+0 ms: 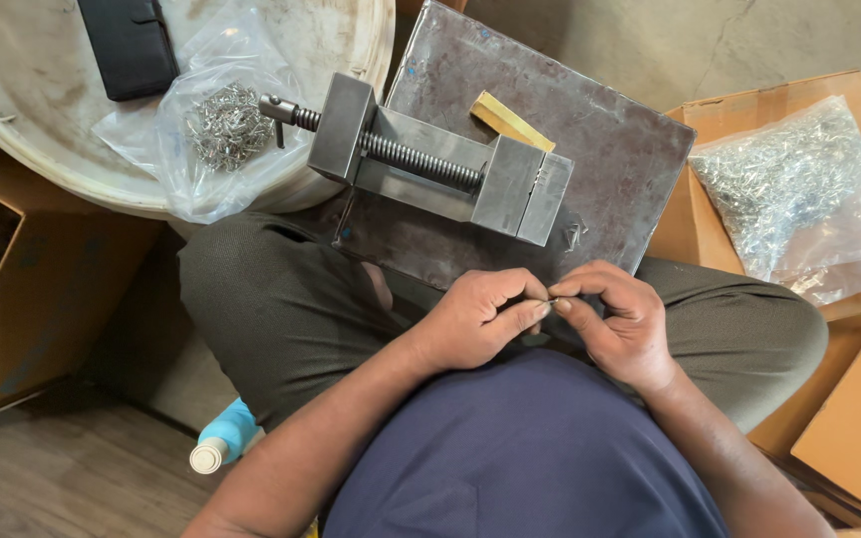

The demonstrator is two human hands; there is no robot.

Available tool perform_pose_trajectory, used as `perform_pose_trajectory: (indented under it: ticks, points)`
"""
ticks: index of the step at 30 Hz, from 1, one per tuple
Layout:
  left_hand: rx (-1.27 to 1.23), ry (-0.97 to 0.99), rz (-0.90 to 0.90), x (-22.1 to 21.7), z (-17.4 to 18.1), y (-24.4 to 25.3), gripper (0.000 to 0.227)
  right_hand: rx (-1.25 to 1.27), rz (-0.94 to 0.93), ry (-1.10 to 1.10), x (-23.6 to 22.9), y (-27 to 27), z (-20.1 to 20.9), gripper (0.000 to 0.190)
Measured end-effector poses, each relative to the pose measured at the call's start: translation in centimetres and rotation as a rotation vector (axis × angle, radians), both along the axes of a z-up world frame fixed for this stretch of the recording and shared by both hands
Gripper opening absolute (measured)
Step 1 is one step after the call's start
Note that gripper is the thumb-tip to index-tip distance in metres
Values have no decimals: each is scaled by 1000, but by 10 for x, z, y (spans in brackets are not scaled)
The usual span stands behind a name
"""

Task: The person sits cross-legged and uses a bench vise to hold small metal pieces. They repeatedly pick up metal parts from a plastic bag, place them into the vise, tighten the screw, and then remove the parts. The person also uses a small wooden block to tap the vise mechanism.

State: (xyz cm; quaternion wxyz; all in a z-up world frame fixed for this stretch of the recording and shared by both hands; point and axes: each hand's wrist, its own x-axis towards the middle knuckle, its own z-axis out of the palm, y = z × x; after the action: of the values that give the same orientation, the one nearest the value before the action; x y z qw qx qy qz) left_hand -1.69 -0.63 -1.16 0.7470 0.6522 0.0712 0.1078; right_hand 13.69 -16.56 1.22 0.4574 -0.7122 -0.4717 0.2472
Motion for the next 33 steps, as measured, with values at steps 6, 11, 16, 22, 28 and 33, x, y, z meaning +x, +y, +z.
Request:
perform_pose_trajectory:
  ticks: [6,11,16,22,28,33]
  points:
    - [-483,8,-172,-4,-12,-1,19,15,39,58,0,0,2,9]
    - [-577,13,-196,-4,-19,-2,19,45,68,-25,-2,5,8,8]
    - [-557,13,-193,-4,-22,-3,18,96,101,-216,-2,10,15,10]
    - [-467,-42,-173,-5,-22,-5,17,132,131,-320,-5,13,18,11]
    - [-264,-22,-79,-5,-12,-4,17,125,143,-281,-4,11,18,8]
    - [72,-31,24,-4,-2,-1,14,89,121,-290,-5,9,15,7]
